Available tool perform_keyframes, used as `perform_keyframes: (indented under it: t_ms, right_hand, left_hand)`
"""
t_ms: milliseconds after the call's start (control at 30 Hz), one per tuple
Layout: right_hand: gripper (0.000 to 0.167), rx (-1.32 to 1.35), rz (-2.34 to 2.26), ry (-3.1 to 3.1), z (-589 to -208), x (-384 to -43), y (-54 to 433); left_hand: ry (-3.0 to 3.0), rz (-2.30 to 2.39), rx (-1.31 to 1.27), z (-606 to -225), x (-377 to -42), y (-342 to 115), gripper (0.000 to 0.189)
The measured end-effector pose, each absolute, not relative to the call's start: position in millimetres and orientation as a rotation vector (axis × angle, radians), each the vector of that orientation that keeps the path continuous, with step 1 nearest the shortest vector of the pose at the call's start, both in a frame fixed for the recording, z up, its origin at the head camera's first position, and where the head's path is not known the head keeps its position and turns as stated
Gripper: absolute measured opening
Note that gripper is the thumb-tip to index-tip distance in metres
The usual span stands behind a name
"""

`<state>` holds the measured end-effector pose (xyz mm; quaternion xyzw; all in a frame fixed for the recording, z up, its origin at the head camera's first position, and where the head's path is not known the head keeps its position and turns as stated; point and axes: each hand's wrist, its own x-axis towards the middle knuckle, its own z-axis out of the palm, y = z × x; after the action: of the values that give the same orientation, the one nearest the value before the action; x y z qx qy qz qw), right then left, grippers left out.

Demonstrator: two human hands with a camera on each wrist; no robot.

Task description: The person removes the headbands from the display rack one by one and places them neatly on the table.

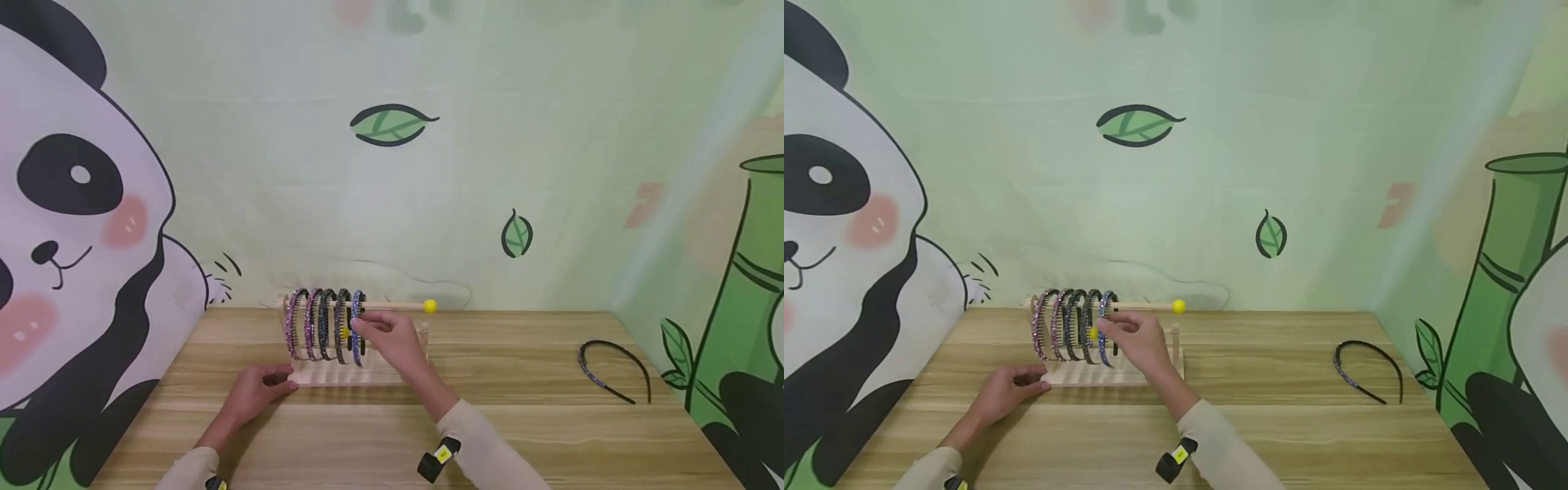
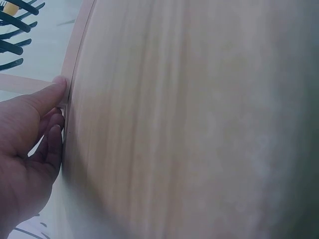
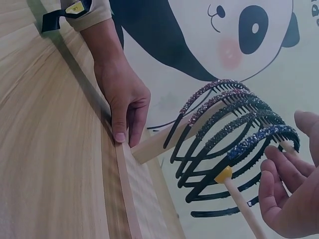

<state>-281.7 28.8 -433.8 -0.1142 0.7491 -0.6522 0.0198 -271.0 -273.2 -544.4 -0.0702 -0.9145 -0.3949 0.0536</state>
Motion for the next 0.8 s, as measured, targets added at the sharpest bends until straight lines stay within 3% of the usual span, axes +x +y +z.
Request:
perform_keyframes:
  t_ms: [800]
  right_hand:
    - [0.031, -0.354, -2.046, 2.349, -433.3, -280.4, 26.2]
  left_hand:
    - [-2.772, -1.174, -0.23, -543.8, -269.9, -273.0, 0.031]
